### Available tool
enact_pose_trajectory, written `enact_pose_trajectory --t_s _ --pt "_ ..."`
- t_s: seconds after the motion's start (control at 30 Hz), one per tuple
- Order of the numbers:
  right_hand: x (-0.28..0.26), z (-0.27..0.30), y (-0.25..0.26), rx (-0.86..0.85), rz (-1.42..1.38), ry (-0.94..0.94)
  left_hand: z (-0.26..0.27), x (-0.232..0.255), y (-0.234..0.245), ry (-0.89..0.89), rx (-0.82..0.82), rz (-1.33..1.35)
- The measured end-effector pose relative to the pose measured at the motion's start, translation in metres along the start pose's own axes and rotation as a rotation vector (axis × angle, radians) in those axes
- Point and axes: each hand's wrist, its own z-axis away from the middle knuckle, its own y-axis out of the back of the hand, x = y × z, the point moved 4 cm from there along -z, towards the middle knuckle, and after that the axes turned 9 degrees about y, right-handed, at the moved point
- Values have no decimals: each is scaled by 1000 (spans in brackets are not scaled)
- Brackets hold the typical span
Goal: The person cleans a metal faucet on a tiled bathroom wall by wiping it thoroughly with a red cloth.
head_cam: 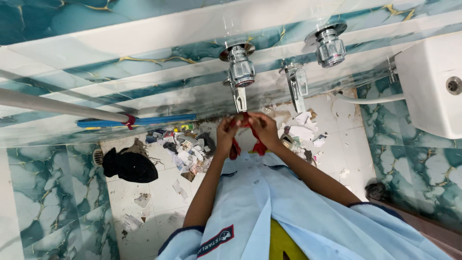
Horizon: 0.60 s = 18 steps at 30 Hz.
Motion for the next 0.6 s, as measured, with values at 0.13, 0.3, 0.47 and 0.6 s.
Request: enact_pose_trajectory --t_s 0.13,0.3,0.47,0.6 --pt "8 -21 6 -42 15 -4 -11 0 -1 27 33 6" --pt "3 -55 -3 1 -52 97 -45 20 -7 -52 17 103" --pt "-4 8 5 -34 -14 -136 9 -9 -3 198 -37 72" --pt "-2 -37 2 -20 62 90 -28 9 0 67 -38 -2"
